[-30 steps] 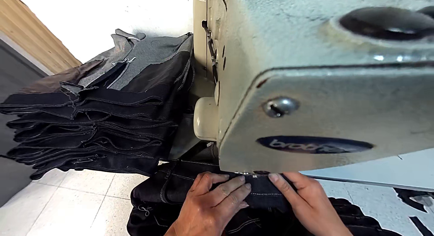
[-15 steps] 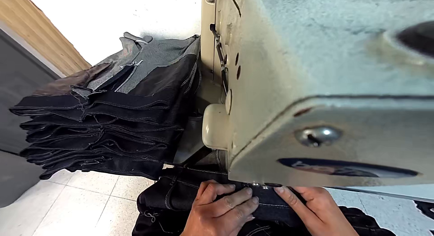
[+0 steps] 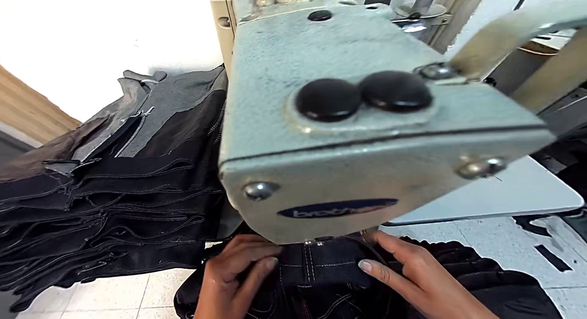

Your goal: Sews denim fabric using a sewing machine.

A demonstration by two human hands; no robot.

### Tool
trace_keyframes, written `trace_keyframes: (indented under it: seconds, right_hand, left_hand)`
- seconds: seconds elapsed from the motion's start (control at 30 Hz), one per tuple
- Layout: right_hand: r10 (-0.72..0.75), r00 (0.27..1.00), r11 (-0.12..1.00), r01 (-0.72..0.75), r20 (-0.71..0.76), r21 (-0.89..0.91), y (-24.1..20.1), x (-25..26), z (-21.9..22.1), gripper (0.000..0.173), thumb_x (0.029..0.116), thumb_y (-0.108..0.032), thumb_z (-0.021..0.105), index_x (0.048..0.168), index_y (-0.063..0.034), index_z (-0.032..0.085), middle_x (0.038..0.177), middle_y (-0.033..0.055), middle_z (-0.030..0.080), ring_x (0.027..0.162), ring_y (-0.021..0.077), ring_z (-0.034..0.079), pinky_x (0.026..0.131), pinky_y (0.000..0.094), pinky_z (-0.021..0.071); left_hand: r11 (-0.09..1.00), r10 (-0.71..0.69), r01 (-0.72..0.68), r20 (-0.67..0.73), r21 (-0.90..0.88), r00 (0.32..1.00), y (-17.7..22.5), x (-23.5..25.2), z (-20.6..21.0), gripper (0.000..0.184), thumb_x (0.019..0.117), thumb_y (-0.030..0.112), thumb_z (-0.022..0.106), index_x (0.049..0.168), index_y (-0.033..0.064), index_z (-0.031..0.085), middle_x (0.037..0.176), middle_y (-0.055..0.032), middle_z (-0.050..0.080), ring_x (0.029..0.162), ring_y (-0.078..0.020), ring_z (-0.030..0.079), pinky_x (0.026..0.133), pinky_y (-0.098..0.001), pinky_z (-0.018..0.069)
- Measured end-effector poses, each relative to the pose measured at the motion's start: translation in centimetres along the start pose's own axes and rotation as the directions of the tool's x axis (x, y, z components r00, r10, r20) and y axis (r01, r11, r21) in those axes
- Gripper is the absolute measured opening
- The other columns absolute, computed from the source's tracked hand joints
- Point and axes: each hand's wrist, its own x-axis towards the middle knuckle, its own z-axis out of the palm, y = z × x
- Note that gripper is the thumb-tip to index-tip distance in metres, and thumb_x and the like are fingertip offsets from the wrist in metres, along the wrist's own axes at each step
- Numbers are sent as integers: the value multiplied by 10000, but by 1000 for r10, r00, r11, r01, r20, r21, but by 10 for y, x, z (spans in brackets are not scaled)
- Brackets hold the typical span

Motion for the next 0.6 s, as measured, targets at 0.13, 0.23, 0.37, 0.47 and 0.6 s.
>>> trace_keyframes:
  seconds: [0.13,0.23,0.37,0.47,0.6]
  right_hand:
    - [106,992,990,-112,68,90,-3,-14,0,531,988,-498,603,1211,-20,667,1068,128,729,983,162,706,862,370,576]
    - [213,970,939,-236,118,249,-2,-19,9,566,937,-513,663,1239,-36,633,1083,49,719,996,51,678,885,295,564]
    - [305,951,856,-300,58,422,-3,-15,22,477,859,-449,749,1135,-84,618,968,-73,706,906,-23,673,827,222,572]
    - [245,970,815,-209,7,541,-3,-12,26,294,903,-310,703,1114,-126,613,976,-141,709,920,-57,668,847,190,568]
    - [255,959,730,-275,125,626,-11,-12,18,260,951,-295,655,1160,-145,613,1028,-152,709,969,-45,665,898,219,563]
  left_hand:
    - [987,-20,29,-57,155,998,-8,9,-8,205,996,298,653,975,146,790,999,53,772,1031,-29,697,929,-218,570]
    - [968,-49,61,-58,245,997,-10,12,-1,208,966,310,666,986,146,794,995,53,770,1018,-15,696,923,-211,568]
    - [941,-181,171,5,293,983,-5,18,16,336,972,379,640,1072,81,757,1051,-26,760,1062,-78,698,970,-298,562]
    - [897,-390,338,147,284,909,1,22,21,535,1027,481,516,1233,9,661,1074,-103,734,1051,-161,701,946,-414,559]
    - [909,-401,366,174,199,899,2,21,24,526,1046,427,513,1304,-24,594,1065,-78,742,1028,-125,706,937,-389,567]
